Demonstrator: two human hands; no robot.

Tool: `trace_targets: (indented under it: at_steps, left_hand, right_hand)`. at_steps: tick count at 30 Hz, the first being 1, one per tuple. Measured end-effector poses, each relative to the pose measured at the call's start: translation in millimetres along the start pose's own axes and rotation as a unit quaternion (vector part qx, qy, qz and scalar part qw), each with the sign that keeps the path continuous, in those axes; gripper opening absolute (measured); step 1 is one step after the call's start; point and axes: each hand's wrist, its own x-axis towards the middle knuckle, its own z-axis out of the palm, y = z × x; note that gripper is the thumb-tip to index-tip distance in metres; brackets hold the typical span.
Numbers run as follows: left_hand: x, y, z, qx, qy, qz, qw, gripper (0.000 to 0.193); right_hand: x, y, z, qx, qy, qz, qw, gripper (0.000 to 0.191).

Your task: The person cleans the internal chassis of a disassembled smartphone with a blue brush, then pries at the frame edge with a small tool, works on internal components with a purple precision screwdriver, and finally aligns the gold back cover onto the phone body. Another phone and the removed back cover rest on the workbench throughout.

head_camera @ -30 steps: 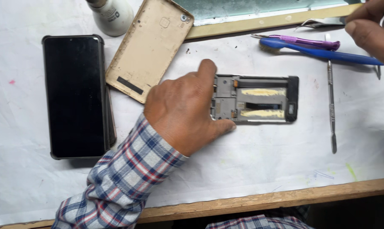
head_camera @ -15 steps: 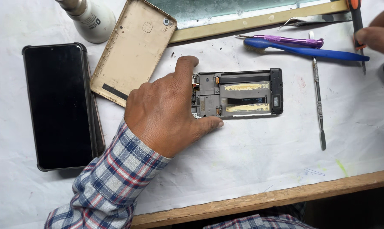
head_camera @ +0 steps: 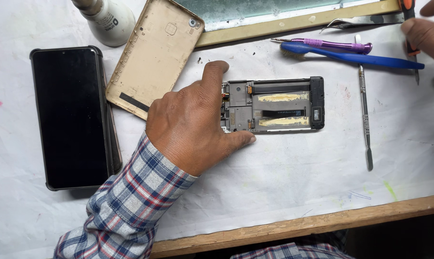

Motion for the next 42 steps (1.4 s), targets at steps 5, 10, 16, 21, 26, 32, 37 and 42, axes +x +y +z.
trace_targets:
  at_steps: [5, 10, 16, 21, 26, 32, 37, 42]
  left_hand:
    - [-1, -1, 1, 0.0, -0.001, 0.004, 1.0, 0.104]
    - [0, -2, 2, 0.003, -0.007, -0.009, 1.0, 0.105]
    - [1, -2, 2, -0.006, 0.026, 0.023, 0.999, 0.102]
    - [2, 0, 2, -0.002, -0.017, -0.012, 1.0, 0.097]
    - [0, -1, 1, -0.009, -0.001, 0.004, 1.0, 0.097]
    - [-1, 0, 1, -0.003, 0.012, 0.017, 1.0, 0.091]
    - [-2, 2, -1, -0.003, -0.001, 0.005, 1.0, 0.088]
    - [-1, 3, -1, -0.008, -0.028, -0.015, 0.999, 0.085]
  right_hand:
    - [-24, -24, -6, -0.036, 0.025, -0.135, 0.99, 0.03]
    - [-40, -113, -8, -0.172, -0.023, -0.137, 0.975, 0.025]
    - [-28, -165, -5, -0.216, -0.057, -0.115, 0.968, 0.021]
    - [-29, -137, 0, -0.205, -0.046, -0.132, 0.969, 0.023]
    - [-29, -90, -2, -0.127, -0.009, -0.12, 0.985, 0.027]
    - [-31, -45, 0, -0.027, 0.038, -0.114, 0.992, 0.033]
    - [-40, -49, 8, 0.046, 0.07, -0.153, 0.985, 0.038]
    - [-52, -86, 24, 0.142, 0.075, -0.235, 0.959, 0.044]
